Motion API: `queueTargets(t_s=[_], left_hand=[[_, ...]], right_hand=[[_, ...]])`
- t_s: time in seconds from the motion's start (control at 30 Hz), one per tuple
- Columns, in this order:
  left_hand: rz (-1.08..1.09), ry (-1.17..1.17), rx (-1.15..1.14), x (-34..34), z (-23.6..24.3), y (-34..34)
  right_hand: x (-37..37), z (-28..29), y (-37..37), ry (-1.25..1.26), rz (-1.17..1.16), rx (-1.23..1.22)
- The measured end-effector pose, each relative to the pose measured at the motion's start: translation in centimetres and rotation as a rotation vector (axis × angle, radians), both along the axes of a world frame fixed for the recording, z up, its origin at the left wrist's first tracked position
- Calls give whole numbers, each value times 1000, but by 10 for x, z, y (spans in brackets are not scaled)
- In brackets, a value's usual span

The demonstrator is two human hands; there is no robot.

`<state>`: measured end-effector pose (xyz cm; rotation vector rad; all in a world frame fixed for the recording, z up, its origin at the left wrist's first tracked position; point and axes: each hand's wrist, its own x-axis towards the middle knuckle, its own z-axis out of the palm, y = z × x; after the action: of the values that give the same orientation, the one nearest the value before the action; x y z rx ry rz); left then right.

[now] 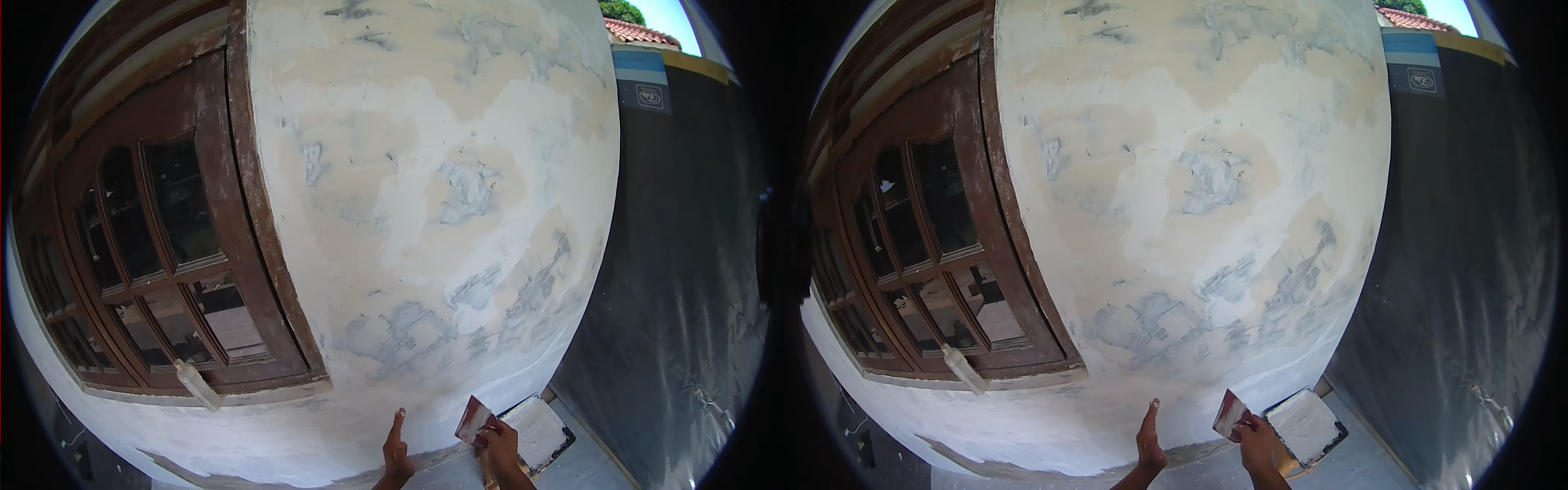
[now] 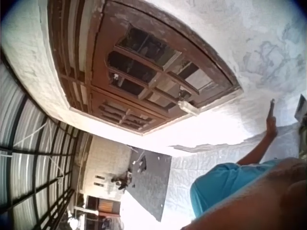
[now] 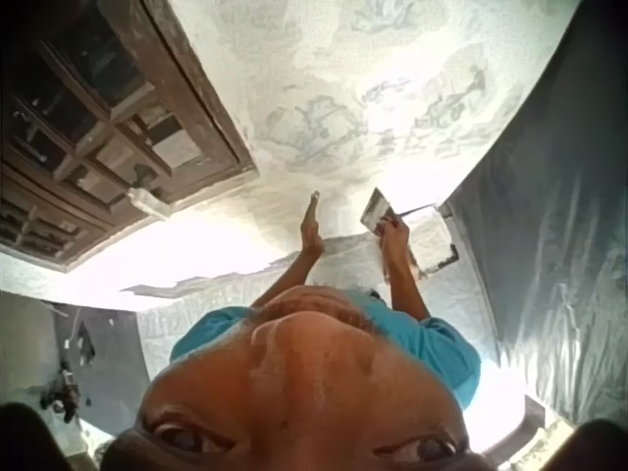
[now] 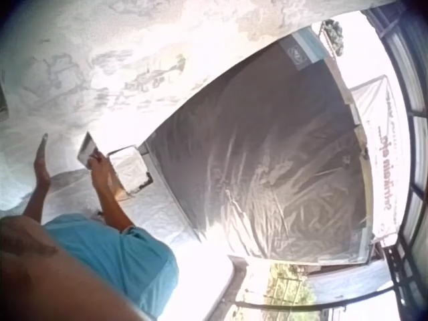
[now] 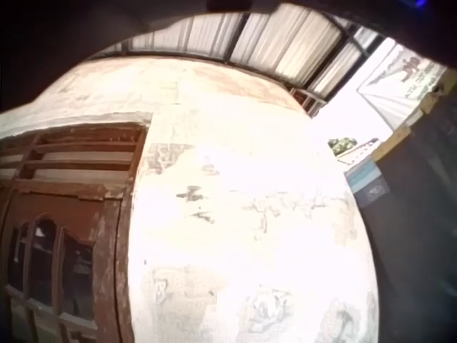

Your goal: Applying plaster or putty to an exterior wall using a putty knife.

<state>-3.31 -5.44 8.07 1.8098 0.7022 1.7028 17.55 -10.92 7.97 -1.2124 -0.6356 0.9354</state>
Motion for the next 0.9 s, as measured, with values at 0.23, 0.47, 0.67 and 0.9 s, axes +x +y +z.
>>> queueTargets(t_s=[0.23,0.47,0.67,0.9], left_hand=[[-88,79,-184,50,-5,-4],[-32,-19,-254,118,-23,-15],[-27,-173,-498,194,-68,-41],[-65,-290,-787,241,-97,-45]], right_hand=[[54,12,-24,273,-57,-57],[144,11,-53,236,-23,9],[238,-13,-82,276,-24,-110],[304,-44,-101,197,-101,-299]])
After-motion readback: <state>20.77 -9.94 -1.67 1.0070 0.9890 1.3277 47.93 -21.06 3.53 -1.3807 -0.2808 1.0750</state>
